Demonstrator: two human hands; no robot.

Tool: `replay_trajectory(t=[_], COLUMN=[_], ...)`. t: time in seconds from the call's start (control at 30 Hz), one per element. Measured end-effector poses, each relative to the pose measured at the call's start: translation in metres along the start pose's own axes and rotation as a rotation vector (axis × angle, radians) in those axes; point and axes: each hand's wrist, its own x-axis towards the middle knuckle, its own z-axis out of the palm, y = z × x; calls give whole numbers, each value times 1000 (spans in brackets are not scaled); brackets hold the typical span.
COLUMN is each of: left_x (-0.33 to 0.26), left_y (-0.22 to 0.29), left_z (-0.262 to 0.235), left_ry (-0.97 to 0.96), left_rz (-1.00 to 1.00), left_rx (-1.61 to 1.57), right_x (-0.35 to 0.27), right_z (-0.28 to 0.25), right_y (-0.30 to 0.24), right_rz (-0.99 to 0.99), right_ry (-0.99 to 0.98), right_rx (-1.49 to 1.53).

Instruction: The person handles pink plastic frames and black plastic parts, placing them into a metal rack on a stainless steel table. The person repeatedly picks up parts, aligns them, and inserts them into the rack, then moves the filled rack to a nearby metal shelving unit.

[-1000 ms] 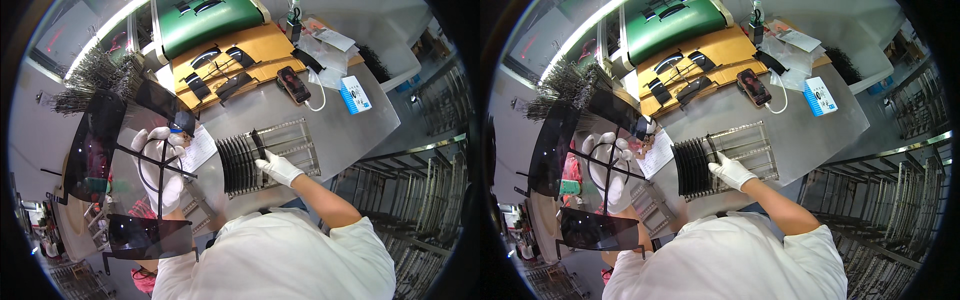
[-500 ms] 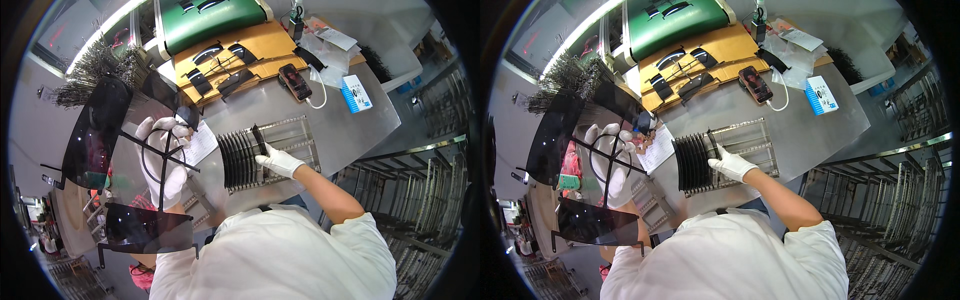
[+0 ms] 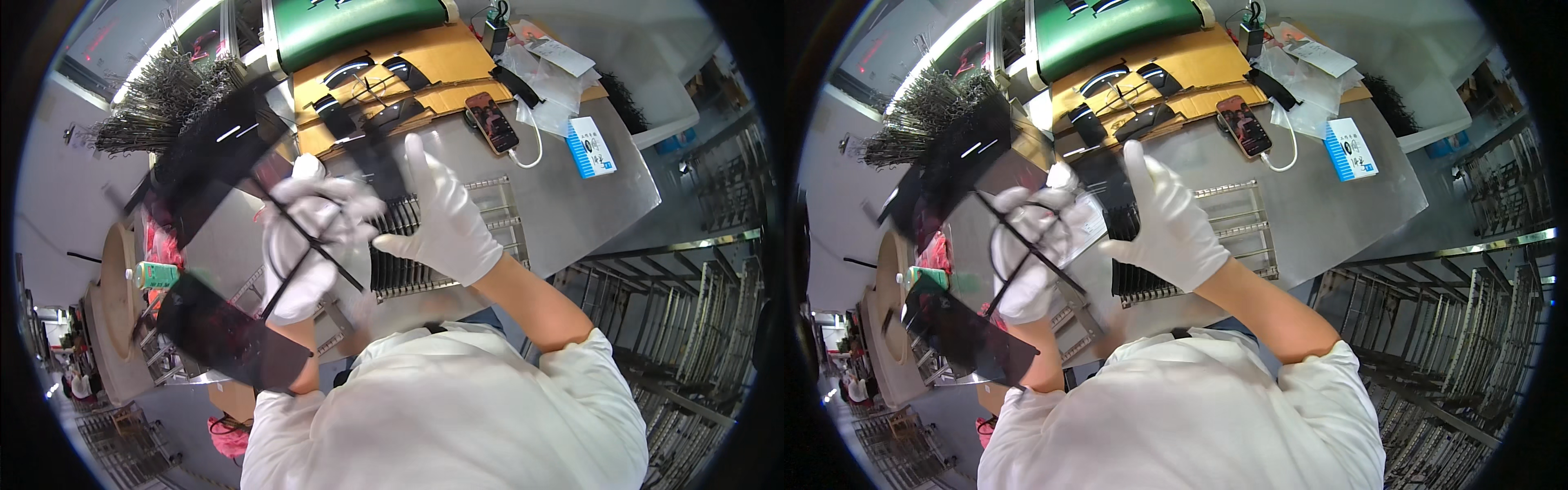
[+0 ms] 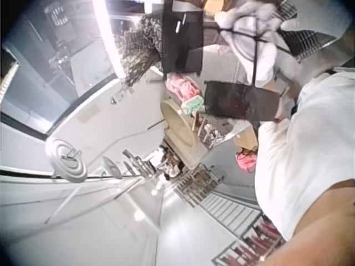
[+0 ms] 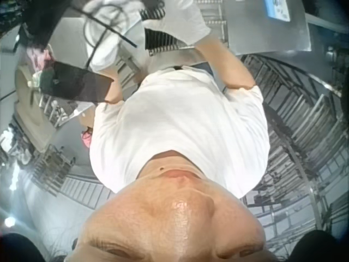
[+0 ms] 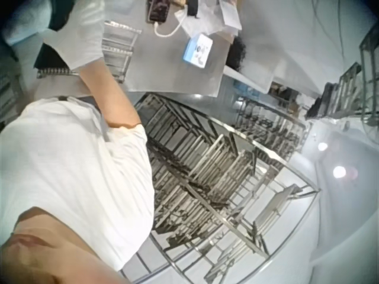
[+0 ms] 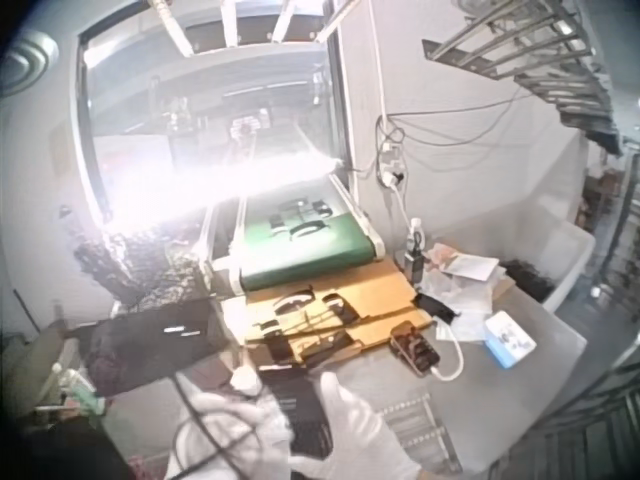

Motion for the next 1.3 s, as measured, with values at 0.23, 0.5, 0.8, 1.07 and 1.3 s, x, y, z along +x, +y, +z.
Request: replay_trajectory(t=[0.23, 0.5, 0.8, 1.07, 1.3], left_x=[15, -19, -14, -11, -26], left_y=[16, 14, 9, -11, -20], left_z=[-43, -42, -37, -24, -45], left_ry=[-569, -273, -261, -180, -290], left_rz=[-491, 191, 177, 82, -366], left_rx=[-405, 209, 285, 269, -40], right_x=[-11, -90, -85, -44, -3], right_z=[-15, 14, 42, 21, -20], right_y=[-20, 79, 70, 36, -9], right_rz=[735, 954, 1045, 612, 39], right_ry=[-517, -397, -745, -817, -95], right_rx=[1239, 854, 498, -227, -19])
